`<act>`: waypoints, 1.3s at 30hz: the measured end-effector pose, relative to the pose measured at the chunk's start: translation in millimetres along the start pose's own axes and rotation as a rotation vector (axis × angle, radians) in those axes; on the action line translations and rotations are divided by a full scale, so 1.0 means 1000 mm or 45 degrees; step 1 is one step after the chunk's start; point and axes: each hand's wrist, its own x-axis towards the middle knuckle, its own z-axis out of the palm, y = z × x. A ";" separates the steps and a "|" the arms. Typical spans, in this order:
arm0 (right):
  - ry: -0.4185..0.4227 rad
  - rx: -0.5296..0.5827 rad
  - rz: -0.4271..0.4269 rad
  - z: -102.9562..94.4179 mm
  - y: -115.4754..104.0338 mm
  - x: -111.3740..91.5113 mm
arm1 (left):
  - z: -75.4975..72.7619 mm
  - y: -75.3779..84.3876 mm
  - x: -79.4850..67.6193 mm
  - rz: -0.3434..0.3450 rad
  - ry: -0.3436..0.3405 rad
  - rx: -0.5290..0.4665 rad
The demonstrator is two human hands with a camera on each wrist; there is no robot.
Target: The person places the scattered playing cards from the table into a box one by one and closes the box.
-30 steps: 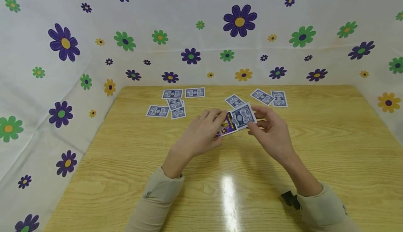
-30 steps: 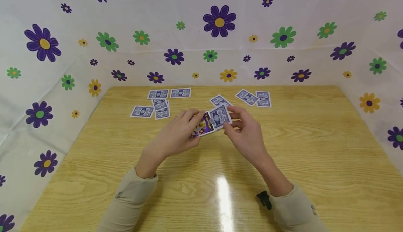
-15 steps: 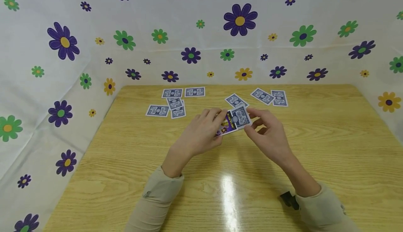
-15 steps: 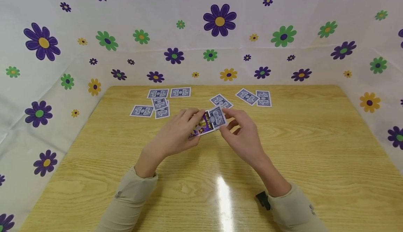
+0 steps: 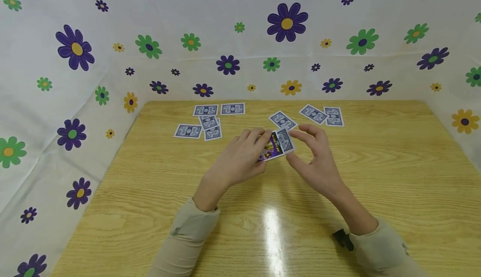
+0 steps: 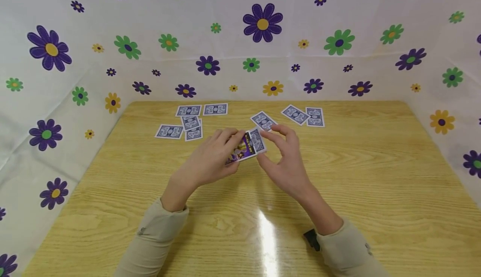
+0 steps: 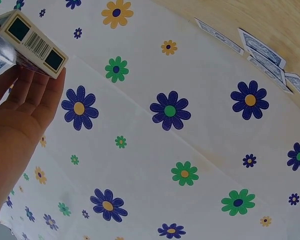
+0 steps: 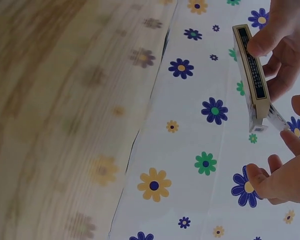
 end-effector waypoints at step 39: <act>-0.143 0.015 0.059 0.003 0.004 -0.002 | -0.001 0.000 0.000 0.033 0.045 -0.025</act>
